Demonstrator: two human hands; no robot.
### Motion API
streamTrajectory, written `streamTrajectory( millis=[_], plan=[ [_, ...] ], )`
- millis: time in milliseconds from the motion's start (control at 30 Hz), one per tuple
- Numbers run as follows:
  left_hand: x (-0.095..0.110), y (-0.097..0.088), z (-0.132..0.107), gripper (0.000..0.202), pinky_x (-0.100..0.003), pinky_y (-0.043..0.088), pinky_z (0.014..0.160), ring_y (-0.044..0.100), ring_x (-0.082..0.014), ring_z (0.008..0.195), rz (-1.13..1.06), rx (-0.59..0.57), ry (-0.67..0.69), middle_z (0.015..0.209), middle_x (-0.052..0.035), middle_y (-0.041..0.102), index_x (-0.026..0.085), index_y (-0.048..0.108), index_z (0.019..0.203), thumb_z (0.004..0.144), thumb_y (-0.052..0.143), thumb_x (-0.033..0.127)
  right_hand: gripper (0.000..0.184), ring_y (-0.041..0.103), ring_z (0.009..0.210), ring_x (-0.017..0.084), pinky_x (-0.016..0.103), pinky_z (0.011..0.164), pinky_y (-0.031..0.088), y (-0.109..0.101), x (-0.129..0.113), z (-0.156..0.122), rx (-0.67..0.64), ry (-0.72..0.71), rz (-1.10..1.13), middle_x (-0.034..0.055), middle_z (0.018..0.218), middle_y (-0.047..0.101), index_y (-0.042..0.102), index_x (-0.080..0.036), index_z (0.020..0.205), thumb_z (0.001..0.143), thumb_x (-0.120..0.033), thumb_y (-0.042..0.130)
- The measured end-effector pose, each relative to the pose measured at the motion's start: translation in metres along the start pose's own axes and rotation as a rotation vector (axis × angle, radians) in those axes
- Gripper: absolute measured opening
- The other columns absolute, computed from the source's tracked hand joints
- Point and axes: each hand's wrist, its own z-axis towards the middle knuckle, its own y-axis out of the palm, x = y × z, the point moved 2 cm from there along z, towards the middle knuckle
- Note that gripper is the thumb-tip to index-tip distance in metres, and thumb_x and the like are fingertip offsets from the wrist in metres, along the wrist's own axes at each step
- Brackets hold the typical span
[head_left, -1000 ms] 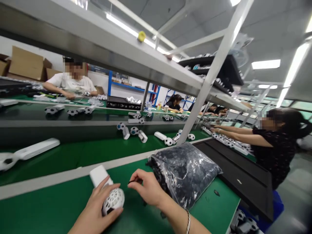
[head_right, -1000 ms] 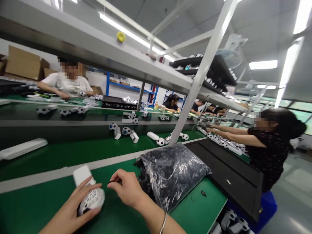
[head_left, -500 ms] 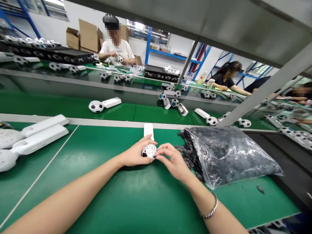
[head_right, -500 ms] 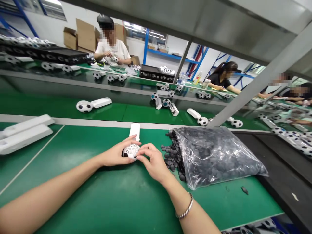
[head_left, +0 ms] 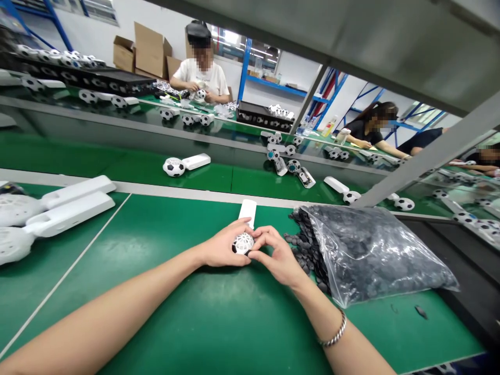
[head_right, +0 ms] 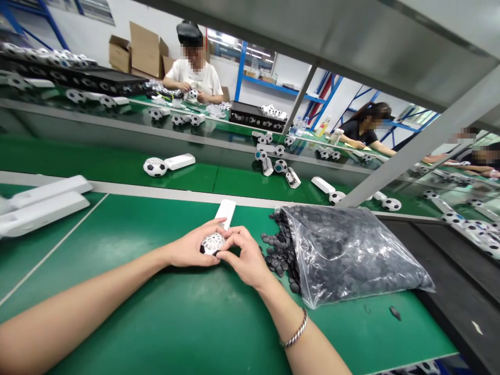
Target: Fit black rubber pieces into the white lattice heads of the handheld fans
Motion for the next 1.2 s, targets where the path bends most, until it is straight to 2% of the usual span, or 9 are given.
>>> streamTrajectory(
  millis=[133, 300, 400, 567, 700, 867, 1033, 1100, 1200],
  plan=[
    [0.005, 0.003, 0.000, 0.043, -0.038, 0.023, 0.106, 0.014, -0.0222, 0.134, 0.018, 0.020, 0.018, 0.127, -0.0058, 0.044, 0.022, 0.051, 0.101, 0.060, 0.063, 0.016, 0.023, 0.046, 0.075, 0.014, 0.025, 0.068, 0.040, 0.001, 0.008, 0.000, 0.076, 0.077, -0.001, -0.0004, 0.083, 0.046, 0.052, -0.018, 0.069, 0.063, -0.021, 0.075],
    [0.006, 0.003, -0.002, 0.041, -0.040, 0.022, 0.105, 0.018, -0.0250, 0.132, 0.057, 0.016, 0.016, 0.131, -0.0062, 0.039, 0.022, 0.050, 0.102, 0.063, 0.059, 0.017, 0.024, 0.043, 0.062, 0.010, 0.022, 0.059, 0.038, 0.008, 0.010, -0.002, 0.106, 0.133, -0.006, -0.0035, 0.075, 0.044, 0.051, -0.018, 0.070, 0.064, -0.024, 0.073],
    [0.003, 0.003, -0.003, 0.045, -0.041, 0.021, 0.106, 0.018, -0.0254, 0.132, 0.045, 0.026, 0.006, 0.134, -0.0069, 0.034, 0.022, 0.047, 0.106, 0.063, 0.059, 0.018, 0.014, 0.047, 0.061, 0.010, 0.021, 0.059, 0.039, -0.001, 0.011, 0.003, 0.084, 0.149, -0.085, -0.0034, 0.073, 0.051, 0.053, -0.019, 0.075, 0.075, -0.027, 0.064],
    [-0.007, -0.002, 0.002, 0.053, -0.045, 0.024, 0.105, 0.029, -0.0281, 0.122, 0.087, 0.148, -0.120, 0.120, -0.0057, 0.035, 0.025, 0.048, 0.109, 0.058, 0.062, 0.022, 0.011, 0.054, 0.079, 0.016, 0.025, 0.067, 0.039, -0.048, 0.021, 0.005, 0.204, 0.299, -0.839, 0.0027, 0.089, 0.057, 0.061, -0.021, 0.087, 0.082, -0.029, 0.056],
    [-0.010, -0.014, 0.004, 0.055, -0.040, 0.036, 0.096, 0.045, -0.0241, 0.104, -0.040, 0.169, -0.247, 0.108, -0.0039, 0.038, 0.023, 0.050, 0.110, 0.057, 0.063, 0.023, 0.011, 0.055, 0.085, 0.021, 0.027, 0.066, 0.037, -0.058, 0.028, 0.001, 0.063, 0.377, -1.190, 0.0047, 0.088, 0.061, 0.065, -0.022, 0.088, 0.080, -0.026, 0.059],
    [-0.004, -0.018, 0.001, 0.057, -0.032, 0.043, 0.084, 0.051, -0.0211, 0.096, -0.100, 0.028, -0.167, 0.112, -0.0027, 0.043, 0.025, 0.047, 0.115, 0.060, 0.062, 0.023, 0.014, 0.056, 0.076, 0.023, 0.032, 0.066, 0.036, -0.045, 0.024, 0.002, -0.008, 0.298, -1.225, 0.0102, 0.077, 0.062, 0.065, -0.015, 0.076, 0.079, -0.010, 0.052],
    [0.002, -0.010, 0.001, 0.049, -0.037, 0.039, 0.089, 0.046, -0.0237, 0.102, -0.032, 0.105, -0.140, 0.108, -0.0028, 0.046, 0.023, 0.051, 0.102, 0.058, 0.070, 0.029, 0.024, 0.055, 0.080, 0.026, 0.033, 0.067, 0.038, -0.050, 0.028, 0.002, 0.010, 0.283, -1.226, 0.0145, 0.082, 0.060, 0.063, -0.011, 0.086, 0.078, -0.001, 0.043],
    [0.003, -0.009, 0.001, 0.047, -0.036, 0.040, 0.085, 0.048, -0.0223, 0.097, -0.057, 0.061, -0.149, 0.105, -0.0025, 0.048, 0.022, 0.050, 0.103, 0.060, 0.068, 0.028, 0.025, 0.055, 0.082, 0.024, 0.033, 0.071, 0.040, -0.051, 0.028, 0.001, 0.063, 0.219, -1.082, 0.0126, 0.086, 0.059, 0.062, -0.013, 0.091, 0.080, -0.002, 0.042],
    [0.000, -0.013, 0.002, 0.052, -0.035, 0.041, 0.084, 0.049, -0.0221, 0.095, -0.056, 0.040, -0.195, 0.103, -0.0030, 0.048, 0.021, 0.049, 0.107, 0.058, 0.067, 0.026, 0.016, 0.057, 0.081, 0.020, 0.030, 0.073, 0.043, -0.047, 0.022, -0.002, 0.148, 0.125, -0.632, 0.0061, 0.087, 0.060, 0.060, -0.018, 0.091, 0.083, -0.012, 0.047]
  ],
)
